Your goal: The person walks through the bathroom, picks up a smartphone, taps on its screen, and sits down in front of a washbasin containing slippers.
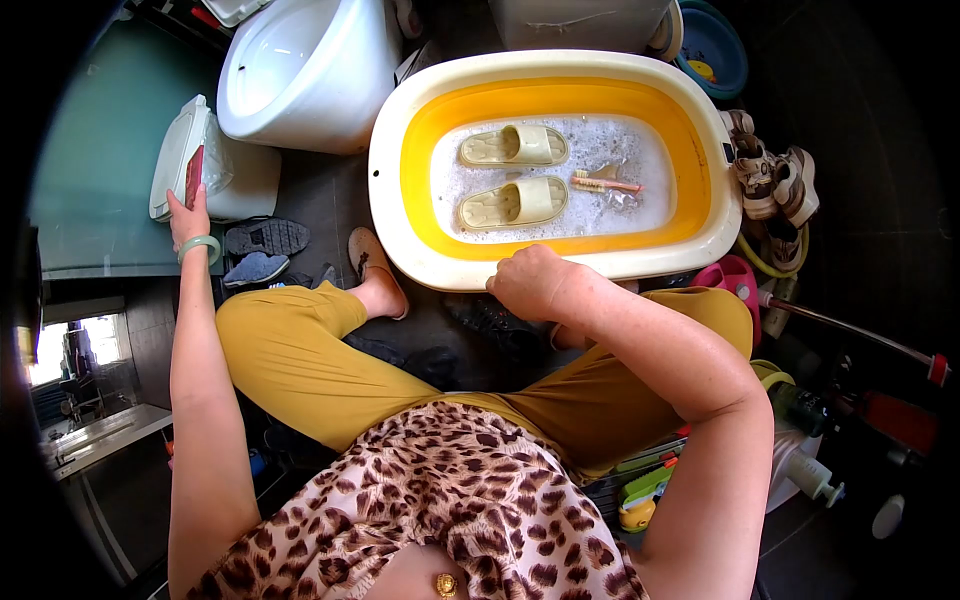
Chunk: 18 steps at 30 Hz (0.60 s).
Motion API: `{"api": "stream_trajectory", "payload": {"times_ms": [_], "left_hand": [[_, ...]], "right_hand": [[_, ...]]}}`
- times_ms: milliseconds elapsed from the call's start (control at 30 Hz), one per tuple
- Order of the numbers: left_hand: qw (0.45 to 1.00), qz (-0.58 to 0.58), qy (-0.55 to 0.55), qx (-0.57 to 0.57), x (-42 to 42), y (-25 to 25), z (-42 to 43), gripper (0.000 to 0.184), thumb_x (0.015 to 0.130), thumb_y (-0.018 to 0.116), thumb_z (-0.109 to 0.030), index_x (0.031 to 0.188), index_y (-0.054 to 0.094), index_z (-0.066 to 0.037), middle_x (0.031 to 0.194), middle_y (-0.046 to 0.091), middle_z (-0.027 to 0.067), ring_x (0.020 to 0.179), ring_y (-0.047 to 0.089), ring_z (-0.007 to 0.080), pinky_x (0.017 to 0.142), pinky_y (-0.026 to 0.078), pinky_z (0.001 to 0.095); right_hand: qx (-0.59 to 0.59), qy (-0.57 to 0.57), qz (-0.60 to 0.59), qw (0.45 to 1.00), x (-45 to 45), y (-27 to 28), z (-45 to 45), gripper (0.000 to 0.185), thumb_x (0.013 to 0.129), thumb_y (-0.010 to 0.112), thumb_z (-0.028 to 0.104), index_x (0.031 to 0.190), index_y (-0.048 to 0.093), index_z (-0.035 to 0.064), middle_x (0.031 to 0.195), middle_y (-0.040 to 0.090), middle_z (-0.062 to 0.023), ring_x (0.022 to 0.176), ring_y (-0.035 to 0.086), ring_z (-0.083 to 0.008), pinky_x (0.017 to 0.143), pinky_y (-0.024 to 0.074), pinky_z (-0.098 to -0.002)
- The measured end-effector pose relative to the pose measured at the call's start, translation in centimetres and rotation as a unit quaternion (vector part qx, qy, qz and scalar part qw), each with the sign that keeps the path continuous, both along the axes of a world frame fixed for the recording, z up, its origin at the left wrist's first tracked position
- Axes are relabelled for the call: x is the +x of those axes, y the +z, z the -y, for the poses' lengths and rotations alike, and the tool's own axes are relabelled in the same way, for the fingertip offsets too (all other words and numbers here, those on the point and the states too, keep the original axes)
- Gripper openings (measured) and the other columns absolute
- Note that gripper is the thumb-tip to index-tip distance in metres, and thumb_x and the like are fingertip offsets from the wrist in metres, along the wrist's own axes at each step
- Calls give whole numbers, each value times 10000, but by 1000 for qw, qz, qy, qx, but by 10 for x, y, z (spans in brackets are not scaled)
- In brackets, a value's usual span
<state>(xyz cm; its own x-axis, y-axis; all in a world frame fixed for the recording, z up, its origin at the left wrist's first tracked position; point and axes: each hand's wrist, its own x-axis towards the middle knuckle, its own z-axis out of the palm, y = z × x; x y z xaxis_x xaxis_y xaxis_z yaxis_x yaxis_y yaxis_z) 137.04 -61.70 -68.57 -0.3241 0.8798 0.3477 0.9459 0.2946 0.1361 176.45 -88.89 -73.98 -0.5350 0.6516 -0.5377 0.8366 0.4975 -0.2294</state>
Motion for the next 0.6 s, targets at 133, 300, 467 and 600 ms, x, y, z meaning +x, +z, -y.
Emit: {"api": "stream_trajectory", "payload": {"times_ms": [133, 300, 467, 600], "left_hand": [[1000, -1, -4, 2, -1, -1, -1, 770, 714, 467, -596, 1312, 213, -183, 1191, 442, 187, 1082, 436, 354, 856, 314, 535], [1000, 1, 1, -4, 1, 1, 0, 768, 718, 468, -591, 1314, 208, -182, 1194, 440, 185, 1084, 434, 353, 860, 309, 537], [1000, 6, 3, -10, 4, 3, 2, 772, 718, 470, -588, 1315, 205, -177, 1211, 427, 182, 1091, 427, 355, 862, 305, 540], [1000, 4, -1, -3, 5, 3, 3, 776, 716, 472, -585, 1316, 204, -172, 1227, 411, 183, 1101, 417, 358, 867, 301, 540]], "right_hand": [[-3, -3, 0, 1000, 0, -2, 0, 218, 761, 489, 135, 941, 585, 58, 909, 601, -123, 842, 590, -257, 702, 473, -341], [-5, 0, 3, 1000, 0, -3, 0, 222, 759, 493, 134, 946, 584, 57, 910, 601, -123, 844, 590, -259, 702, 473, -339], [-5, -1, 4, 1000, 0, 0, -1, 221, 758, 493, 132, 945, 585, 59, 907, 602, -125, 841, 590, -260, 700, 474, -339], [-6, -5, -2, 1000, 0, 1, -1, 217, 763, 480, 132, 938, 587, 61, 900, 602, -124, 837, 590, -260, 696, 473, -343]]}}
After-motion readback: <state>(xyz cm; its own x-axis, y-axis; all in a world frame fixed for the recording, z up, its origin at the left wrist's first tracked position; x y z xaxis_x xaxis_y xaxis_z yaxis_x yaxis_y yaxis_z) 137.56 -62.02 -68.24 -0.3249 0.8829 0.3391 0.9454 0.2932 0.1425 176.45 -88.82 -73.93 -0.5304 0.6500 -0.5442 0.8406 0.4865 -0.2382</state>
